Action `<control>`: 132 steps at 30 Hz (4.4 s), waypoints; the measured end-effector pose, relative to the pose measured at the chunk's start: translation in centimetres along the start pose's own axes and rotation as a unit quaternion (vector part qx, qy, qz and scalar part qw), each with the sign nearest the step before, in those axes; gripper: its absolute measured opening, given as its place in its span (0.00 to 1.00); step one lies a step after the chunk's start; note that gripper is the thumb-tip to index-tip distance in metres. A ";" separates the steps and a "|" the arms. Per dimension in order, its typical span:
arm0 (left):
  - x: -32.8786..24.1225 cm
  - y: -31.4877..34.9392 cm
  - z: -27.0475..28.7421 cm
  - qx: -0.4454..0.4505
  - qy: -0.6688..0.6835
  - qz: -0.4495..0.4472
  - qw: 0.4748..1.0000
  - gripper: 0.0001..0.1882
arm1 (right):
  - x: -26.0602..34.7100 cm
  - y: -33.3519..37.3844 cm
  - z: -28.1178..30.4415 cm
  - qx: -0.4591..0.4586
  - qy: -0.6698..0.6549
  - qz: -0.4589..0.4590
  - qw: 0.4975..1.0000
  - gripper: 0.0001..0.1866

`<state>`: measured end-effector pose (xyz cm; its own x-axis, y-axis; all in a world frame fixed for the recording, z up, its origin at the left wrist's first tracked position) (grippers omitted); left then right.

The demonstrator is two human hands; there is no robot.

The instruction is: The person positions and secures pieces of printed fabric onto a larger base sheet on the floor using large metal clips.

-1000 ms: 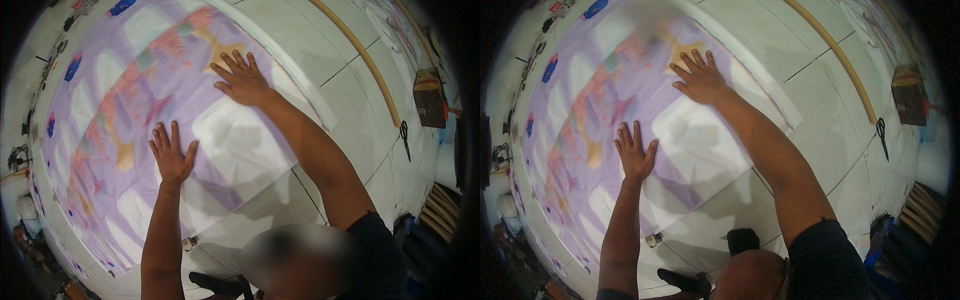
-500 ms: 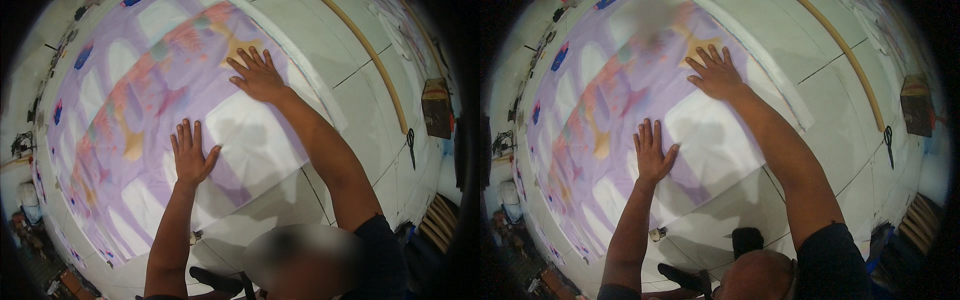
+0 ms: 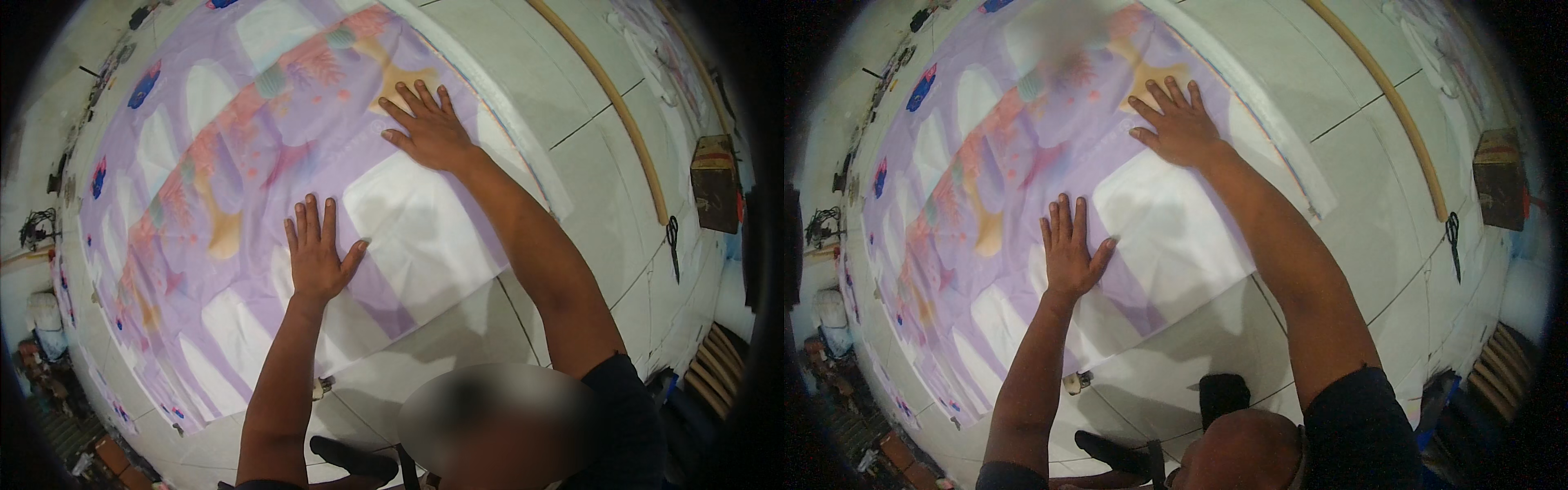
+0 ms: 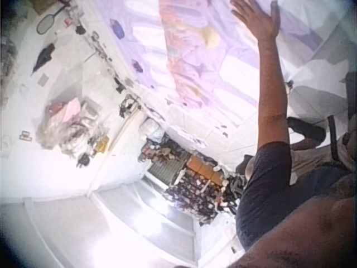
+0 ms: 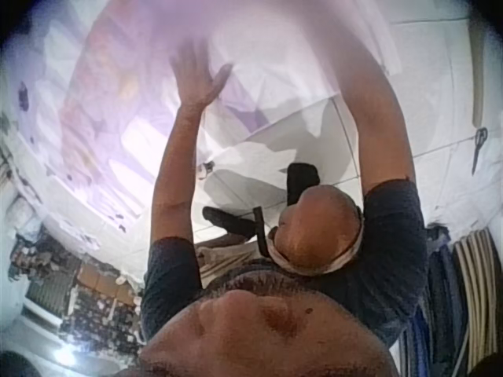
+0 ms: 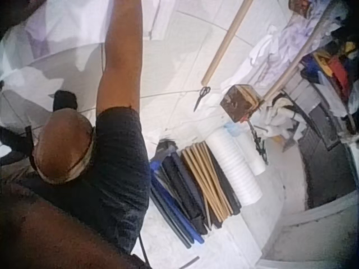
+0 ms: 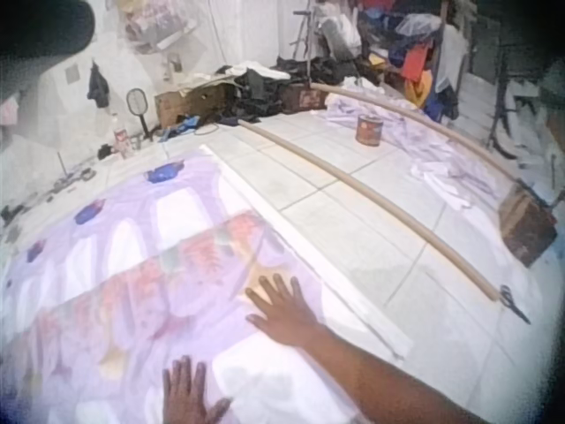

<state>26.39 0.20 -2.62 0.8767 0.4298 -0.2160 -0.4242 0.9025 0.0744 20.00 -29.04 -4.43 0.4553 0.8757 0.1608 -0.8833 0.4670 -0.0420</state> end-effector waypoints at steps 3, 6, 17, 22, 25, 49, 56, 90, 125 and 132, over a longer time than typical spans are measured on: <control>-0.2 -0.1 0.2 0.008 -0.008 0.001 1.000 0.45 | -0.7 -0.2 -0.1 -0.021 -0.038 0.014 0.999 0.31; -0.3 -0.1 0.0 -0.008 -0.002 -0.006 1.000 0.45 | -4.9 -1.3 0.6 -0.172 -0.128 -0.011 0.977 0.26; -0.3 0.1 0.0 -0.028 -0.005 -0.013 1.000 0.45 | -5.9 6.4 4.0 -0.088 -0.034 -0.021 0.995 0.26; -0.1 0.2 -0.2 -0.034 -0.017 -0.015 0.999 0.45 | -5.8 7.1 2.1 -0.024 -0.020 -0.009 0.999 0.30; 0.0 0.2 -0.3 -0.030 -0.028 -0.019 0.999 0.44 | -6.1 7.1 1.7 -0.037 -0.015 -0.002 0.999 0.30; 0.1 0.4 -0.7 -0.038 -0.039 -0.011 0.998 0.45 | -6.3 7.2 1.1 -0.016 0.054 -0.017 0.998 0.33; 0.0 0.3 -1.0 -0.029 -0.054 -0.006 0.998 0.46 | -6.5 7.1 0.8 -0.019 0.042 -0.015 0.999 0.33; -0.4 0.1 0.7 0.012 -0.017 0.008 1.000 0.51 | -5.7 7.4 1.9 -0.009 0.027 -0.013 1.000 0.33; -5.9 -1.2 3.2 0.102 -0.021 -0.036 0.994 0.58 | -6.6 7.5 2.5 0.013 -0.020 -0.001 1.000 0.35; -6.6 -2.1 3.6 0.123 -0.005 -0.014 0.992 0.59 | -8.9 9.0 5.4 -0.159 -0.148 -0.085 0.972 0.30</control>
<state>22.37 -4.44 2.13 0.8898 0.4042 -0.2118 -0.3327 0.8923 0.3052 7.41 -33.34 -0.90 0.4978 0.7304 0.4677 -0.6971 0.6578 -0.2852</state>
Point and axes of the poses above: each hand's wrist, its own y-axis away from the middle knuckle, its own z-axis out of the back of the hand, x = y × z, the point moved 1 cm from there along -y, towards the middle knuckle, and after that the axes turned 6 degrees about -z, right-handed, at the moved point
